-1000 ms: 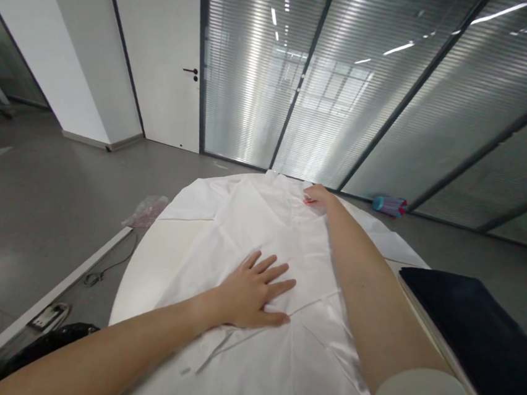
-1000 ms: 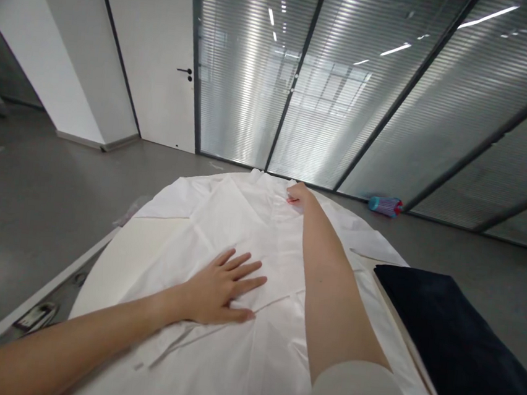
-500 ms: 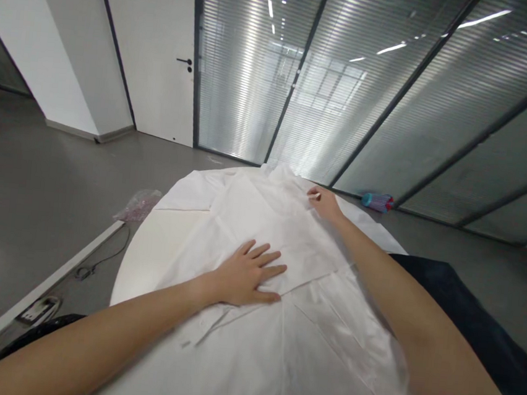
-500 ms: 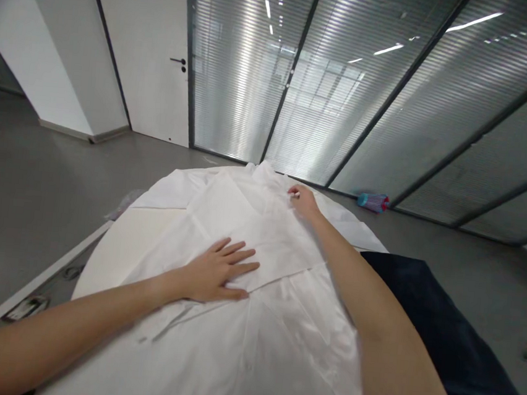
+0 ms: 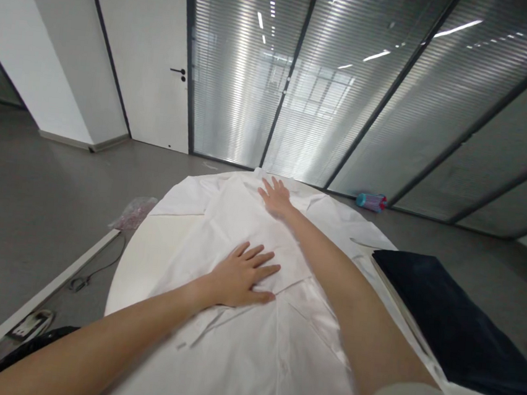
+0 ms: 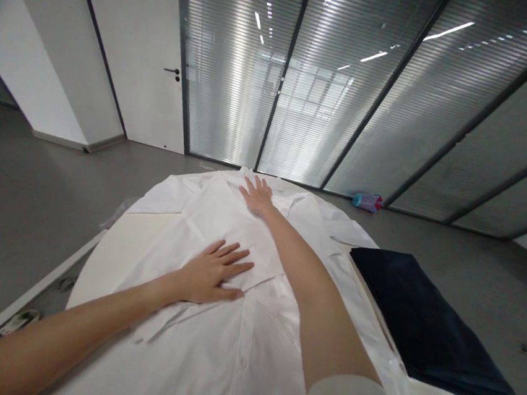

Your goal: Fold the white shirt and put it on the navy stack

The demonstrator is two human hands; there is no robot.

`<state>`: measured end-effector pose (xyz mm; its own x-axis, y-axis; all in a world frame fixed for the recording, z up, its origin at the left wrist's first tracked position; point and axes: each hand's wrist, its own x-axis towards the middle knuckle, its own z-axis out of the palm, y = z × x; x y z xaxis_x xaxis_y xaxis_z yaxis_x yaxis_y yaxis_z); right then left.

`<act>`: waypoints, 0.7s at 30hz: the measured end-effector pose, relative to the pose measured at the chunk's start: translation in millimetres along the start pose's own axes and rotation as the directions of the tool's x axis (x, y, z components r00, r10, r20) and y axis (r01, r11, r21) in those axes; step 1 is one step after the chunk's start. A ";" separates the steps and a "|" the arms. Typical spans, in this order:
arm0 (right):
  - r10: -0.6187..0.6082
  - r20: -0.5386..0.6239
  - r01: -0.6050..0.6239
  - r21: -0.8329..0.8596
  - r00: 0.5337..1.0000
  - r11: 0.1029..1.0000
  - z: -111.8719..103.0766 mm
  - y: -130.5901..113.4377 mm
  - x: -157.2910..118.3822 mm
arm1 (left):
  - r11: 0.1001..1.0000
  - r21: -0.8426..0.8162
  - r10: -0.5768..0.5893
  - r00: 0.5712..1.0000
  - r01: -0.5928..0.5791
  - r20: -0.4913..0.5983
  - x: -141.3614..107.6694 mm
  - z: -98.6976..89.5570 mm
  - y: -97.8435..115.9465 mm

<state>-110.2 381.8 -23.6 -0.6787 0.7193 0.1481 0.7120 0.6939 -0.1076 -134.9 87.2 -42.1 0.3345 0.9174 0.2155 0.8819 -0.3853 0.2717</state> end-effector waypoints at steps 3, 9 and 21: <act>-0.001 0.055 0.001 -0.002 0.998 1.000 19.6 -20.7 10.2 | 1.000 -0.005 0.000 1.000 0.000 0.000 0.0 -0.5 0.5; 0.015 0.094 -0.021 0.056 0.995 0.998 14.5 -20.1 22.3 | 1.000 -0.017 -0.001 1.000 0.001 0.016 0.2 -2.8 0.5; 0.149 0.199 -0.133 -0.094 0.968 0.987 0.9 65.3 -42.1 | 1.000 -0.007 -0.016 0.998 0.016 0.053 1.2 -2.0 0.1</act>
<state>-35.3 396.8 -37.7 -0.5871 0.8066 -0.0687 0.8094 0.5863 -0.0334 -135.1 88.2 -40.0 0.3375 0.9275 0.1608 0.8848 -0.3709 0.2821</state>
